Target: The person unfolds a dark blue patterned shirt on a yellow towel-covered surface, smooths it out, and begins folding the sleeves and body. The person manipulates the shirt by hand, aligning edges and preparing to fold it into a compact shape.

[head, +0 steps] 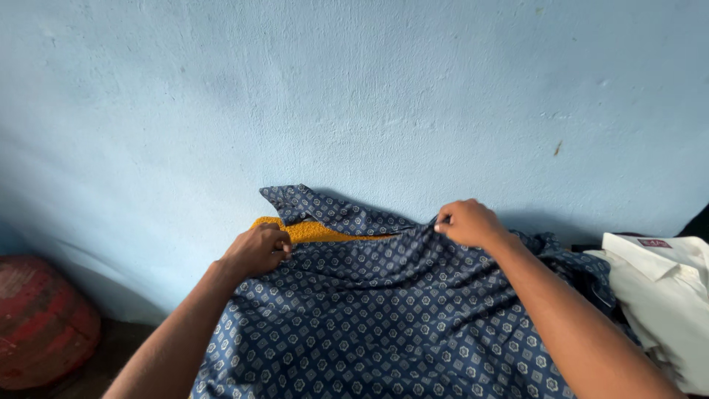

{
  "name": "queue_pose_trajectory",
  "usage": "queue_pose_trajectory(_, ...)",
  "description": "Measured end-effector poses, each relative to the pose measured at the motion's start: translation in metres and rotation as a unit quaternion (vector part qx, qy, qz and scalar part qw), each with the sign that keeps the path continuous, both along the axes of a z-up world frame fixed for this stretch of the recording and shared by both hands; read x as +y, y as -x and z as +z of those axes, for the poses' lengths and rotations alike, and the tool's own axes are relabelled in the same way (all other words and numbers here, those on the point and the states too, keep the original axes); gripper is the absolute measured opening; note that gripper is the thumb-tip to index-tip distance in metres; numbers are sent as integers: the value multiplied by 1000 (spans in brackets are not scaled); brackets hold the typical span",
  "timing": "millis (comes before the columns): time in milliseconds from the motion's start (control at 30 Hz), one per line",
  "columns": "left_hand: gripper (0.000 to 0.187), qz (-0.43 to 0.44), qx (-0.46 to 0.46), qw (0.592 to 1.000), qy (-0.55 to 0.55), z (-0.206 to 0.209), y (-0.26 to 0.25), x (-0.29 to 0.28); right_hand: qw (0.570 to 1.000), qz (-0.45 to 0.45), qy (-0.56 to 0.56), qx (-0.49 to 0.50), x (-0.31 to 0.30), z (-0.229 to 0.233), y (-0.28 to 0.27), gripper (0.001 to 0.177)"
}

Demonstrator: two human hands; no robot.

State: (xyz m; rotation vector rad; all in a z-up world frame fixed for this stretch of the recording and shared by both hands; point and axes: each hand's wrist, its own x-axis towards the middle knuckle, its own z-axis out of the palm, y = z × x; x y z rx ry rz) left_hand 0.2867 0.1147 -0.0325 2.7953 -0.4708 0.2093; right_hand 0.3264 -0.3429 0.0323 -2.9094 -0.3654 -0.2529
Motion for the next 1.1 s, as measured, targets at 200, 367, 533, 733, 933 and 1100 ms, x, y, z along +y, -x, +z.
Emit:
queue_pose_trajectory(200, 18, 55, -11, 998, 14, 11, -25, 7, 994, -85, -45, -47, 6, 9, -16, 26)
queue_pose_trajectory(367, 31, -5, -3, 1000, 14, 9, -21, 5, 991, -114, -53, -44, 12, 8, -18, 26)
queue_pose_trajectory(533, 14, 31, -45, 992, 117, 0, -26, 11, 993, -96, -51, -44, 7, 1, -17, 24)
queue_pose_trajectory(733, 22, 173, -151, 956, 184, 17, -59, 5, 982, -123, -46, -134, 15, -9, -13, 23)
queue_pose_trajectory(933, 54, 260, -6, 963, 76, 19, -54, -2, 982, -123, -54, -136, 17, -13, -11, 21)
queue_pose_trajectory(1100, 29, 141, 103, 980, 92, 0, -47, 10, 984, -118, -44, -123, 11, -19, -9, 21)
